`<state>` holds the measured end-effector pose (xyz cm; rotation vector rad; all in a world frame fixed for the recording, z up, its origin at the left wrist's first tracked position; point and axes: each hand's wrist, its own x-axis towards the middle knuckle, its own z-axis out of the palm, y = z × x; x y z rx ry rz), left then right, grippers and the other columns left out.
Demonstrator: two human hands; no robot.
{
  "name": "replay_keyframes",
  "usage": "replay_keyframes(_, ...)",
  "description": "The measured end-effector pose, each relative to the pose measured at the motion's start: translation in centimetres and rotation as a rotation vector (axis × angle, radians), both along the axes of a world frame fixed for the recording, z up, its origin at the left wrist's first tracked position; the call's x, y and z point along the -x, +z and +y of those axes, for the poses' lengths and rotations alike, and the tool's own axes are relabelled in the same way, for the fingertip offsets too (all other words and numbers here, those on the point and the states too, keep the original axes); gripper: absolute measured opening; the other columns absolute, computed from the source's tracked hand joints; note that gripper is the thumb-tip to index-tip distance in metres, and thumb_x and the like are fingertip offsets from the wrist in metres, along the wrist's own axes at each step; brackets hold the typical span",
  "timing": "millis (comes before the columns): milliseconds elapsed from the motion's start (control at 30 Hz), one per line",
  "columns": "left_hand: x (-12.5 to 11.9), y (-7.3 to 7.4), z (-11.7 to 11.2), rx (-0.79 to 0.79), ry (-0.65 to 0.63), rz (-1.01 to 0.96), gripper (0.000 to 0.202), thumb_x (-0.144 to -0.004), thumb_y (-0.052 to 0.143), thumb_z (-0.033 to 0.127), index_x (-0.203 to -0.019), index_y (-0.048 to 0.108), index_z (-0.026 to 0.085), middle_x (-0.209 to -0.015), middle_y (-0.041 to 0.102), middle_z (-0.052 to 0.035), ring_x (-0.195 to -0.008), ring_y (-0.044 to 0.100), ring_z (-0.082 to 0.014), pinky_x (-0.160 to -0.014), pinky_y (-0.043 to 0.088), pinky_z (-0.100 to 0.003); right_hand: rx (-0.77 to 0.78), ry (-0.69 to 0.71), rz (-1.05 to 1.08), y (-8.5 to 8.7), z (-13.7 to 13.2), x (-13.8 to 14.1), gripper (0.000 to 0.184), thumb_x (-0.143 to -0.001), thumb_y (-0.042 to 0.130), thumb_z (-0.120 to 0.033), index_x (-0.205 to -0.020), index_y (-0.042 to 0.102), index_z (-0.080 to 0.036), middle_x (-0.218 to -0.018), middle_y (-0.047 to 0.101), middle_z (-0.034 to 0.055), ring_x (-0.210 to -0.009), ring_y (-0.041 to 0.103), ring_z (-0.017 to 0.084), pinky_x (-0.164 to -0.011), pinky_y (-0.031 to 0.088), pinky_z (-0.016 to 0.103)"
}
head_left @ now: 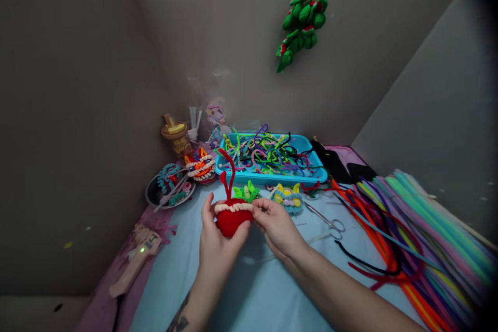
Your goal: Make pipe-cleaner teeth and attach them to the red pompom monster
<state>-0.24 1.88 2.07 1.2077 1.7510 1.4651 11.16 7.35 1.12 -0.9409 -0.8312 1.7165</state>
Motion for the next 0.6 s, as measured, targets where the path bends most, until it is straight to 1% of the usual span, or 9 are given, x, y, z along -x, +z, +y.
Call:
replay_keyframes(100, 0.0, 0.4, 0.1, 0.036, 0.021, -0.069, 0.086, -0.065, 0.073, 0.036, -0.135, 0.026, 0.018, -0.113, 0.057, -0.0118, -0.096, 0.063, -0.0236, -0.08, 0.051, -0.034, 0.005, 0.003, 0.015, 0.2, -0.1, 0.1, 0.04, -0.049, 0.084, -0.047, -0.06, 0.06, -0.017, -0.056, 0.057, -0.0014, -0.052, 0.047, 0.01, -0.051, 0.035, 0.022)
replay_keyframes(200, 0.3, 0.6, 0.3, 0.059, 0.026, -0.193, 0.087, -0.064, 0.074, 0.038, -0.134, 0.027, 0.016, -0.108, 0.057, -0.0111, -0.094, 0.063, -0.0229, -0.08, 0.051, -0.034, 0.0, -0.01, 0.05, 0.8, 0.0, -0.2, 0.038, -0.052, 0.083, -0.047, -0.067, 0.064, -0.017, -0.07, 0.064, 0.0019, -0.063, 0.055, 0.014, -0.059, 0.043, 0.025)
replay_keyframes(233, 0.4, 0.6, 0.3, 0.059, 0.021, -0.236, 0.087, -0.064, 0.074, 0.038, -0.134, 0.027, 0.016, -0.108, 0.057, -0.011, -0.095, 0.062, -0.0229, -0.081, 0.05, -0.034, -0.001, -0.015, 0.056, 0.9, 0.1, -0.3, 0.037, -0.053, 0.082, -0.046, -0.068, 0.064, -0.017, -0.071, 0.065, 0.0017, -0.063, 0.056, 0.013, -0.061, 0.044, 0.025)
replay_keyframes(300, 0.7, 0.3, 0.4, 0.055, 0.007, -0.297, 0.086, -0.066, 0.073, 0.039, -0.134, 0.028, 0.016, -0.108, 0.057, -0.011, -0.096, 0.061, -0.0228, -0.084, 0.049, -0.035, -0.011, -0.012, 0.043, 1.1, 0.1, -0.5, 0.034, -0.054, 0.082, -0.042, -0.068, 0.064, -0.016, -0.067, 0.064, 0.0, -0.06, 0.055, 0.012, -0.061, 0.043, 0.024)
replay_keyframes(367, 1.0, 0.0, 0.5, 0.051, -0.002, -0.312, 0.085, -0.067, 0.074, 0.04, -0.135, 0.028, 0.016, -0.108, 0.057, -0.0107, -0.096, 0.061, -0.0226, -0.086, 0.048, -0.036, -0.036, 0.007, 0.012, 1.2, 0.1, -0.6, 0.032, -0.054, 0.082, -0.038, -0.068, 0.064, -0.016, -0.062, 0.063, -0.0013, -0.057, 0.054, 0.011, -0.06, 0.043, 0.024)
replay_keyframes(433, 1.1, -0.3, 0.6, 0.04, -0.001, -0.303, 0.084, -0.067, 0.074, 0.039, -0.135, 0.029, 0.017, -0.108, 0.057, -0.0104, -0.096, 0.061, -0.0226, -0.087, 0.047, -0.037, -0.069, 0.02, -0.011, 1.2, 0.0, -0.6, 0.03, -0.054, 0.081, -0.035, -0.07, 0.063, -0.016, -0.063, 0.064, -0.0012, -0.059, 0.056, 0.012, -0.061, 0.043, 0.024)
replay_keyframes(600, 0.8, -0.1, 0.5, 0.037, 0.017, -0.259, 0.084, -0.066, 0.074, 0.039, -0.134, 0.03, 0.016, -0.107, 0.056, -0.0109, -0.097, 0.06, -0.0228, -0.086, 0.047, -0.035, -0.132, -0.01, -0.06, 1.1, -0.1, -0.5, 0.023, -0.056, 0.077, -0.027, -0.071, 0.062, -0.018, -0.067, 0.065, -0.0008, -0.063, 0.057, 0.013, -0.062, 0.044, 0.025)
